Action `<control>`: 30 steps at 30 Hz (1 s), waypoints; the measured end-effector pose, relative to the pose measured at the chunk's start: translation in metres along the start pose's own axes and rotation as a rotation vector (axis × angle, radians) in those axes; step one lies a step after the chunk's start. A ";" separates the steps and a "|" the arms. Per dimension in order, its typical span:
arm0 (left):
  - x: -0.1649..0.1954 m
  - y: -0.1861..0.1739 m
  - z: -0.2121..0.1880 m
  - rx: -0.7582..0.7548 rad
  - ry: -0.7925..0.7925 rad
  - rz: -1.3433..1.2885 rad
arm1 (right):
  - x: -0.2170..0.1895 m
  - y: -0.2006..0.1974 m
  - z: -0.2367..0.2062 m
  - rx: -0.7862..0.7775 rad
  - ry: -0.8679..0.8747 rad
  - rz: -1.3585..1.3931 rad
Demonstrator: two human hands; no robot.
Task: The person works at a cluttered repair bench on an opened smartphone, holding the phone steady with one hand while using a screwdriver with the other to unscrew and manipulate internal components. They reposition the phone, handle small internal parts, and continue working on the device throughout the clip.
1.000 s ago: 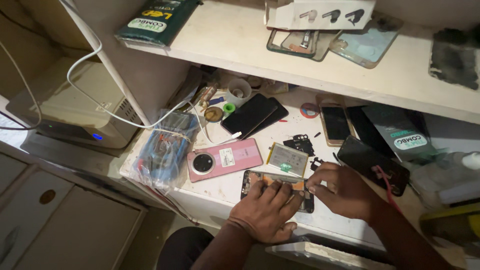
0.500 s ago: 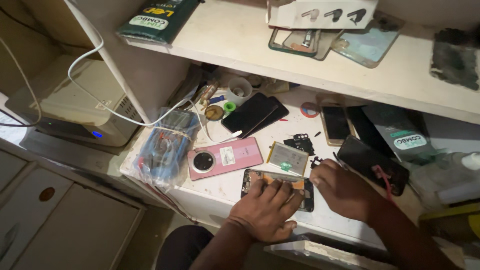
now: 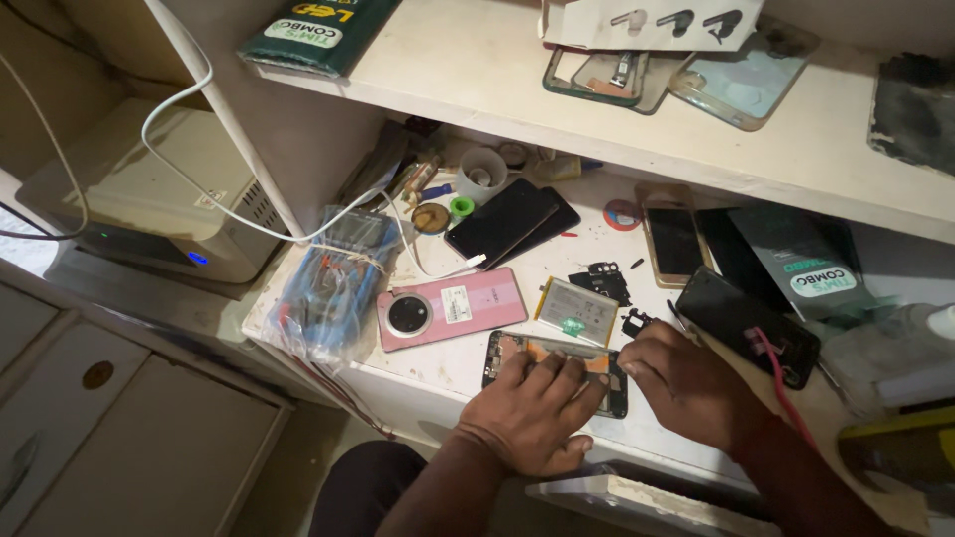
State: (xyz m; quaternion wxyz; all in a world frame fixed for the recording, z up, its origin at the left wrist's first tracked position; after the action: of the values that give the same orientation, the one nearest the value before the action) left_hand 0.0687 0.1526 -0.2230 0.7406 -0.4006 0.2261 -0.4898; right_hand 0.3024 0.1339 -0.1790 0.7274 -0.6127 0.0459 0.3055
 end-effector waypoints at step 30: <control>0.000 0.005 0.000 0.003 0.000 -0.010 | 0.027 0.003 0.016 -0.163 0.289 0.100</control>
State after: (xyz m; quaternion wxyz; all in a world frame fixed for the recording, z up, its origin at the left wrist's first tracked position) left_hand 0.0715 0.1535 -0.2273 0.7389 -0.4007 0.2233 -0.4936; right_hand 0.3182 0.1595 -0.1892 0.6450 -0.7042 0.1556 0.2527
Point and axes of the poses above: each hand's wrist, its own z-axis towards the middle knuckle, its own y-axis out of the palm, x = y × z, the point moved 2 cm from there along z, towards the middle knuckle, and after that the axes turned 3 degrees about -y, right-handed, at the moved point
